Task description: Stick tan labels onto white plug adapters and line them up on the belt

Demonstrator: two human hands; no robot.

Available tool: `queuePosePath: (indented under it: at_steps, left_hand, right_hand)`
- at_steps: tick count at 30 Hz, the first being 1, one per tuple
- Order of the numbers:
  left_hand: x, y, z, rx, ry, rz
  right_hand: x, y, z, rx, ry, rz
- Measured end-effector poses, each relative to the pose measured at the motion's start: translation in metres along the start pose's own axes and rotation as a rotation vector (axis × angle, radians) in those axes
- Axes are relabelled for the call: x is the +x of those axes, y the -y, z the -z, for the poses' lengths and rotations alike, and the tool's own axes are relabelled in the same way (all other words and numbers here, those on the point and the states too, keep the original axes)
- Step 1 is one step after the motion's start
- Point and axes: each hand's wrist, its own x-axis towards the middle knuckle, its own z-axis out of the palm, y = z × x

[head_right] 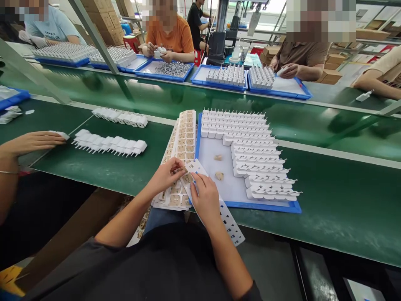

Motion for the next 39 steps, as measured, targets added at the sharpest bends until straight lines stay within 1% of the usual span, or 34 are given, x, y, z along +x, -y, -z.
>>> queuePosePath:
  at_steps: [5,7,11,14,16,18,20,23,25,26,27,28,30,32,33,36,38,39]
  left_hand:
    - [-0.003,-0.006,-0.003,-0.133,0.125,0.119]
    - [-0.003,-0.008,-0.004,-0.240,0.158,0.145]
    - [-0.004,-0.013,-0.007,-0.409,0.172,0.189]
    - [-0.004,-0.016,-0.007,-0.406,0.150,0.195]
    - [0.000,-0.016,-0.002,-0.338,0.107,0.192]
    - [0.008,-0.013,0.006,-0.200,0.043,0.189]
    - [0.018,-0.007,0.017,0.023,-0.044,0.191]
    - [0.033,-0.001,0.029,0.416,-0.176,0.163]
    - [0.041,-0.003,0.029,0.622,-0.247,0.079]
    - [0.045,-0.007,0.026,0.685,-0.269,0.015]
    - [0.048,-0.013,0.020,0.717,-0.268,-0.060]
    - [0.051,-0.021,0.012,0.722,-0.237,-0.141]
    - [0.059,-0.040,-0.012,0.682,-0.094,-0.312]
    - [0.069,-0.059,-0.043,0.655,0.064,-0.460]
    - [0.075,-0.065,-0.059,0.657,0.112,-0.516]
    - [0.093,-0.074,-0.106,0.678,0.200,-0.627]
    - [0.101,-0.072,-0.129,0.702,0.215,-0.680]
    - [0.103,-0.071,-0.137,0.717,0.210,-0.700]
  right_hand:
    - [0.000,-0.001,0.002,0.009,-0.058,-0.032]
    - [0.001,0.001,0.005,0.023,-0.090,-0.029]
    - [0.004,0.005,0.010,0.063,-0.133,-0.026]
    - [0.004,0.005,0.012,0.071,-0.154,0.028]
    - [0.002,0.005,0.014,0.105,-0.173,0.087]
    - [-0.001,0.003,0.018,0.177,-0.190,0.093]
    - [-0.006,0.001,0.024,0.247,-0.182,0.021]
    - [-0.013,-0.001,0.036,0.297,-0.073,-0.105]
    - [-0.018,-0.001,0.042,0.312,-0.001,-0.145]
    - [-0.021,0.000,0.044,0.318,0.007,-0.154]
    - [-0.023,0.001,0.046,0.326,-0.004,-0.157]
    - [-0.025,0.002,0.048,0.339,-0.020,-0.152]
    - [-0.028,0.004,0.050,0.380,-0.047,-0.110]
    - [-0.030,0.007,0.054,0.427,-0.043,-0.058]
    - [-0.031,0.008,0.055,0.447,-0.032,-0.036]
    - [-0.034,0.010,0.060,0.480,-0.007,-0.012]
    - [-0.037,0.010,0.061,0.482,-0.008,-0.027]
    - [-0.038,0.009,0.062,0.479,-0.012,-0.042]
